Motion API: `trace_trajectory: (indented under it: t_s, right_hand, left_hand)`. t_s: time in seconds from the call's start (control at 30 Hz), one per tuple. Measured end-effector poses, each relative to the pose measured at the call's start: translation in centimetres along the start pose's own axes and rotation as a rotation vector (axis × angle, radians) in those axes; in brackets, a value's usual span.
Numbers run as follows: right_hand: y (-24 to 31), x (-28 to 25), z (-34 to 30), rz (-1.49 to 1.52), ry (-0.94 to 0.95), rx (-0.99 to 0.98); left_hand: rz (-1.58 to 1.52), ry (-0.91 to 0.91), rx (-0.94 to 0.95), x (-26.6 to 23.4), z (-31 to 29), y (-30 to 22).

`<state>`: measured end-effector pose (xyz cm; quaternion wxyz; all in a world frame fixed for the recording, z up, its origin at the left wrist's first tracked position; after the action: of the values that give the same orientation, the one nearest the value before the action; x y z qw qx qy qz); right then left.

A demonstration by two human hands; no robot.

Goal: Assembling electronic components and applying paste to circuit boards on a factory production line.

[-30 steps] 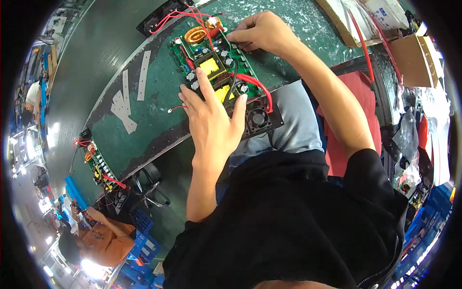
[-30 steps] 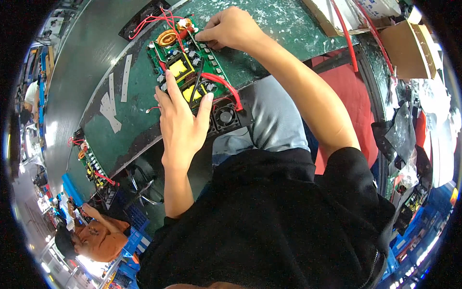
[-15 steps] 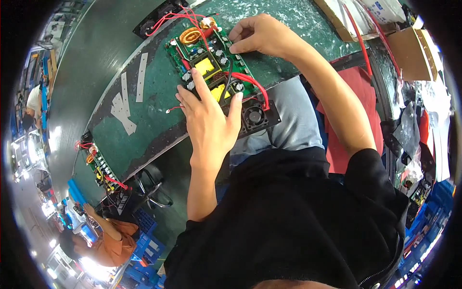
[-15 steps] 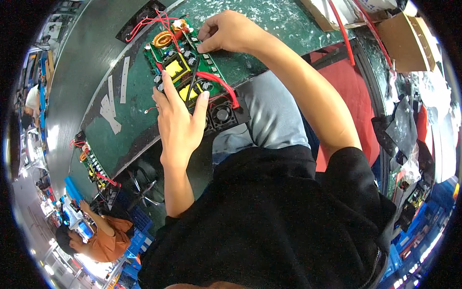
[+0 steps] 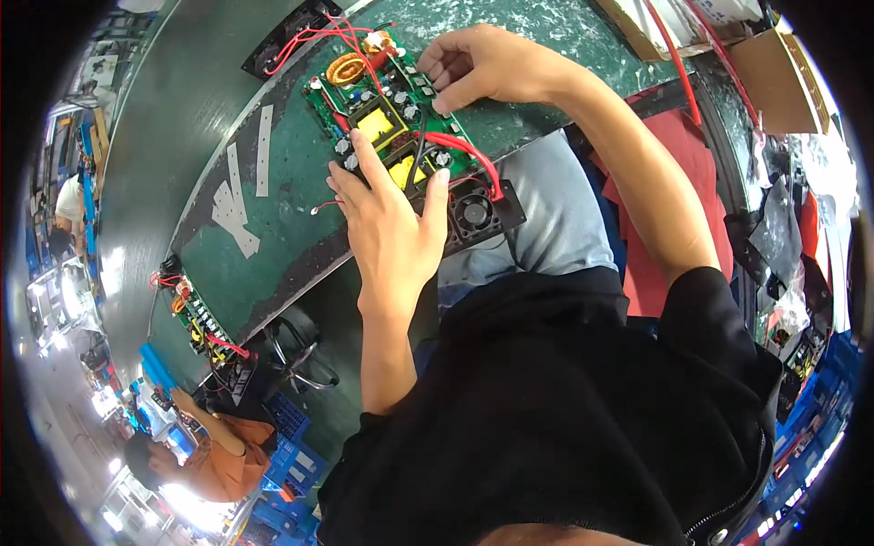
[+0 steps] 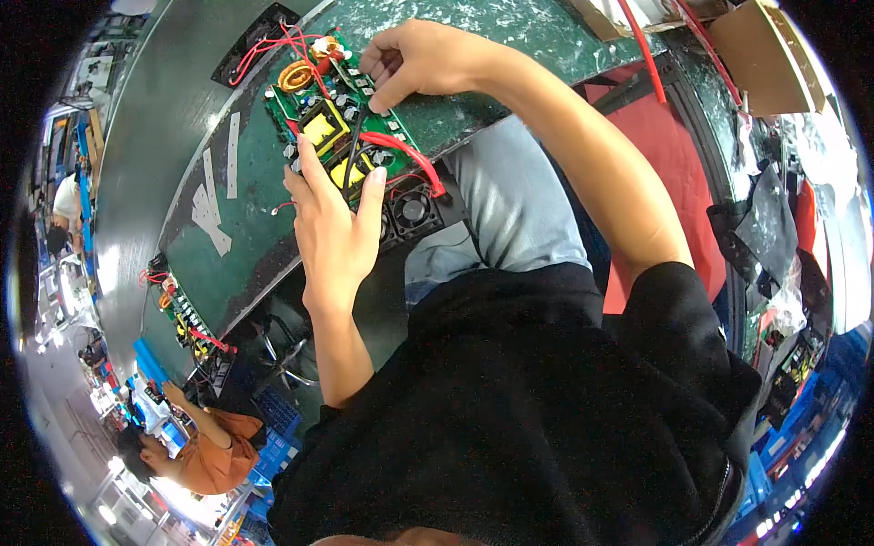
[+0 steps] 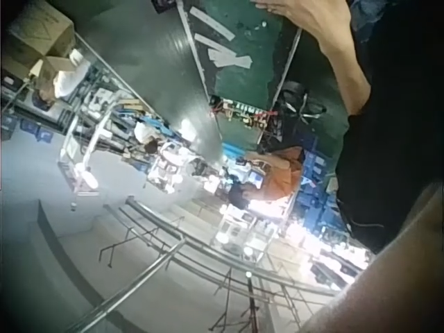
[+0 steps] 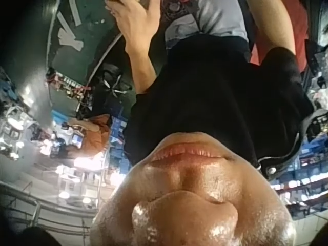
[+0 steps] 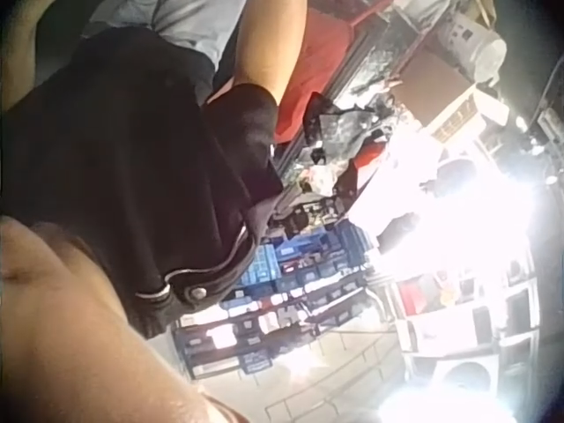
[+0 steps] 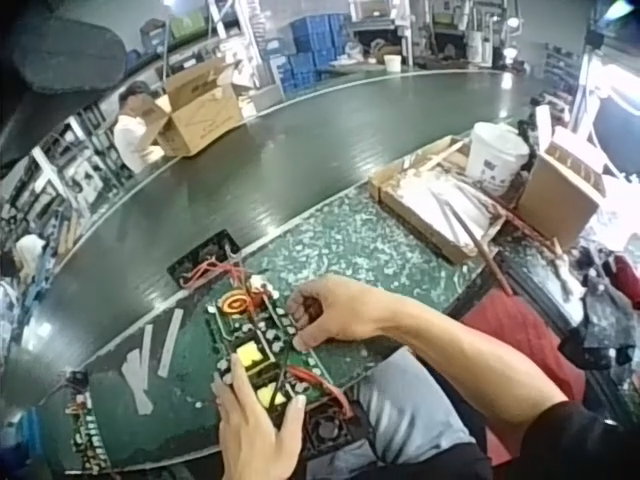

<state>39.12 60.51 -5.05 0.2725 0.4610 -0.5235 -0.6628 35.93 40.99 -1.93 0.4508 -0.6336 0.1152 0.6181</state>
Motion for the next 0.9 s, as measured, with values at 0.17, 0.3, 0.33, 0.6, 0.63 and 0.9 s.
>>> trace_trajectory:
  t_s: [0.17, 0.3, 0.33, 0.6, 0.63, 0.9]
  right_hand:
    - [0.6, 0.4, -0.5, -0.033, 0.04, -0.07]
    - [1.0, 0.6, -0.3, -0.085, 0.039, -0.046]
    - [0.9, 0.6, -0.3, -0.074, 0.077, -0.032]
    - [1.9, -0.3, -1.4, -0.143, 0.042, -0.071]
    - [2.3, -0.2, -1.3, -0.188, 0.027, -0.095]
    - [-4.0, -5.5, -14.6, 1.036, -0.983, 0.353]
  left_hand:
    - [0.006, 0.003, 0.008, -0.1, 0.0, -0.2]
    - [0.021, 0.005, -0.01, 0.0, 0.0, 0.2]
    - [0.02, 0.005, -0.005, 0.1, 0.1, 0.1]
    - [-0.002, -0.01, 0.024, -0.2, 0.5, -0.8]
    - [-0.022, -0.02, 0.025, -0.5, 0.4, -0.6]
    - [-0.088, -0.059, 0.014, -0.6, -0.7, -0.6]
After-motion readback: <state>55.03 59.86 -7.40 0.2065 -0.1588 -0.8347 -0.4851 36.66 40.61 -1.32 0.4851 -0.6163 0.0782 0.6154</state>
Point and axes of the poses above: each hand's wrist, its own z-axis towards the middle knuckle, its own x-axis out of the palm, y = z × x, the point moved 8 cm from there along z, towards the middle knuckle, and after that the axes turned 11 degrees about -y, right-handed, at the moved point
